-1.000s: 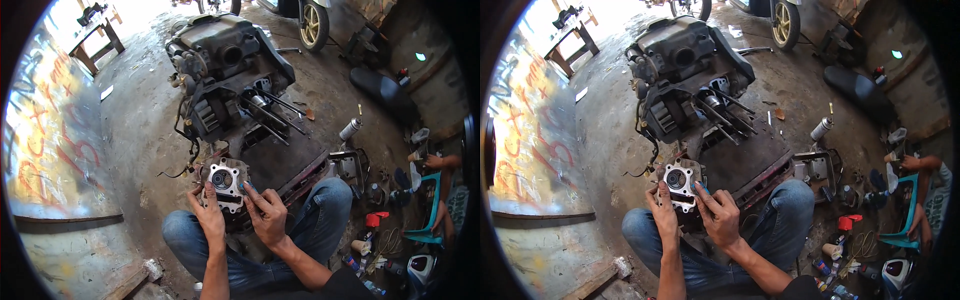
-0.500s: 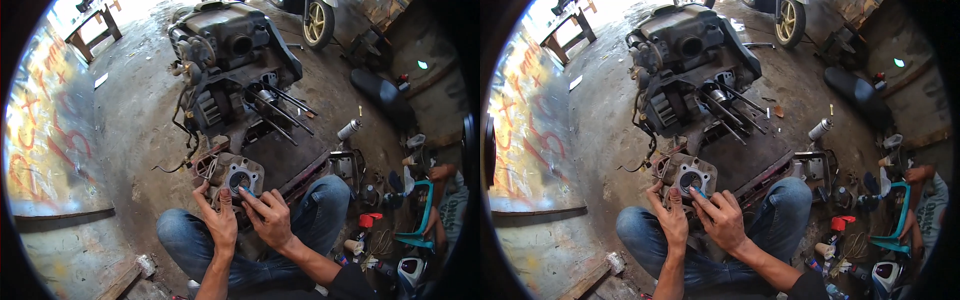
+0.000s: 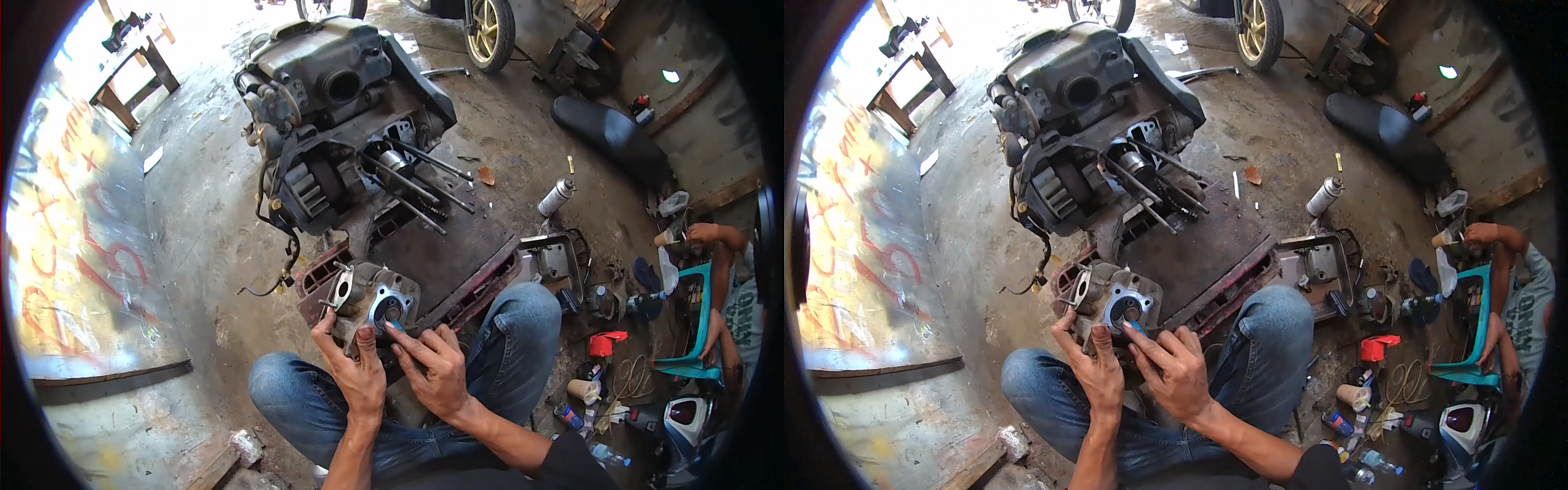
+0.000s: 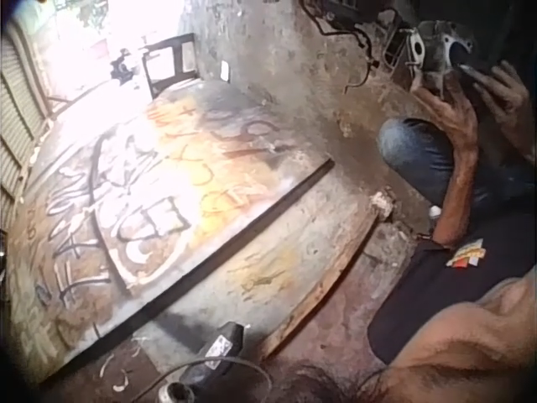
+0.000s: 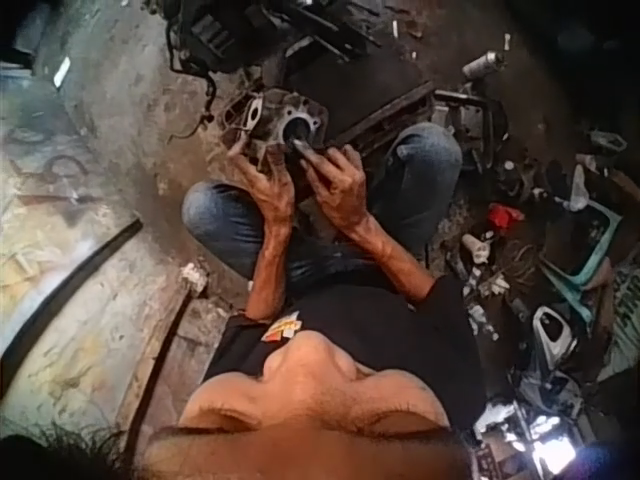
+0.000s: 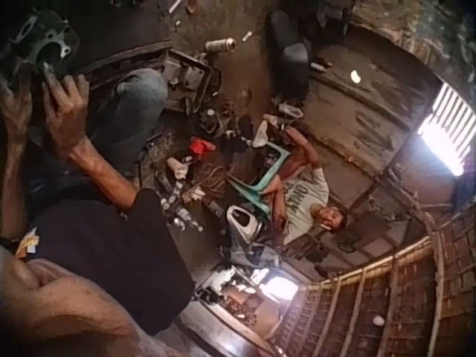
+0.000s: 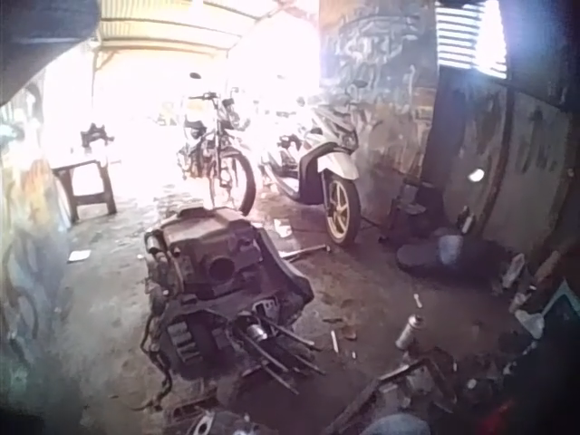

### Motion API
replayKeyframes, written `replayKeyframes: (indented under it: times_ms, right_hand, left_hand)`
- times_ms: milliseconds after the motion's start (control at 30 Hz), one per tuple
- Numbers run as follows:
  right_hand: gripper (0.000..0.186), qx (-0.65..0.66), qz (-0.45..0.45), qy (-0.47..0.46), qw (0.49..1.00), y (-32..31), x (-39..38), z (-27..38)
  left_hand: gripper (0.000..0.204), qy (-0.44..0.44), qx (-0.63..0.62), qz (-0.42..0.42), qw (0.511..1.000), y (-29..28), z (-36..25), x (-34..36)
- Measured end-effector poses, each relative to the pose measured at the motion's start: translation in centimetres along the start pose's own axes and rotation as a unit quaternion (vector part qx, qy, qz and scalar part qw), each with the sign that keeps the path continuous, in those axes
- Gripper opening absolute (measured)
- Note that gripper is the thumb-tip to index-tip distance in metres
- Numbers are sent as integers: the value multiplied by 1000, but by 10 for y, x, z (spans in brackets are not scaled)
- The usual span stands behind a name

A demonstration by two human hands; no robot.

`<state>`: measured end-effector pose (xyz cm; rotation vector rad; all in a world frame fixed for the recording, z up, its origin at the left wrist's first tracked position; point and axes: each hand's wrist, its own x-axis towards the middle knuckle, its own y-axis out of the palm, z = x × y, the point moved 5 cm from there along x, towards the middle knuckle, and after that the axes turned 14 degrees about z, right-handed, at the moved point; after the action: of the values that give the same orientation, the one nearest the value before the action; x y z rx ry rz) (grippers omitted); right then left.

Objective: Cleaning or repairing a motorcycle engine cylinder head.

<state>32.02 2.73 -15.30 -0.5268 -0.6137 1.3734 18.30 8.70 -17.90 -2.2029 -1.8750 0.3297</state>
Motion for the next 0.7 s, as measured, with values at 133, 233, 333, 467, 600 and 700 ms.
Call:
replayKeyframes:
  times_ms: [133,233,333,467,600,700]
  right_hand:
    - [43,-31,-41,-29,998,-3,9,-4]
    - [40,-8,-18,-19,1000,4,-6,4]
    - [42,-37,-55,-55,996,-3,12,-1]
    - [46,-32,-11,-57,998,1,-3,-2]
    - [48,-91,-16,-58,994,-8,6,-12]
    - [48,-76,-3,-43,996,3,-3,-6]
  left_hand:
    - [71,0,50,5,999,4,-5,-2]
    - [65,-12,5,5,1000,-4,9,-5]
    - [66,-10,10,18,1000,-5,11,-3]
    - [71,-26,-23,6,999,-4,6,-3]
    - [71,-2,16,11,1000,1,2,1]
    - [69,-10,23,15,1000,-2,-6,1]
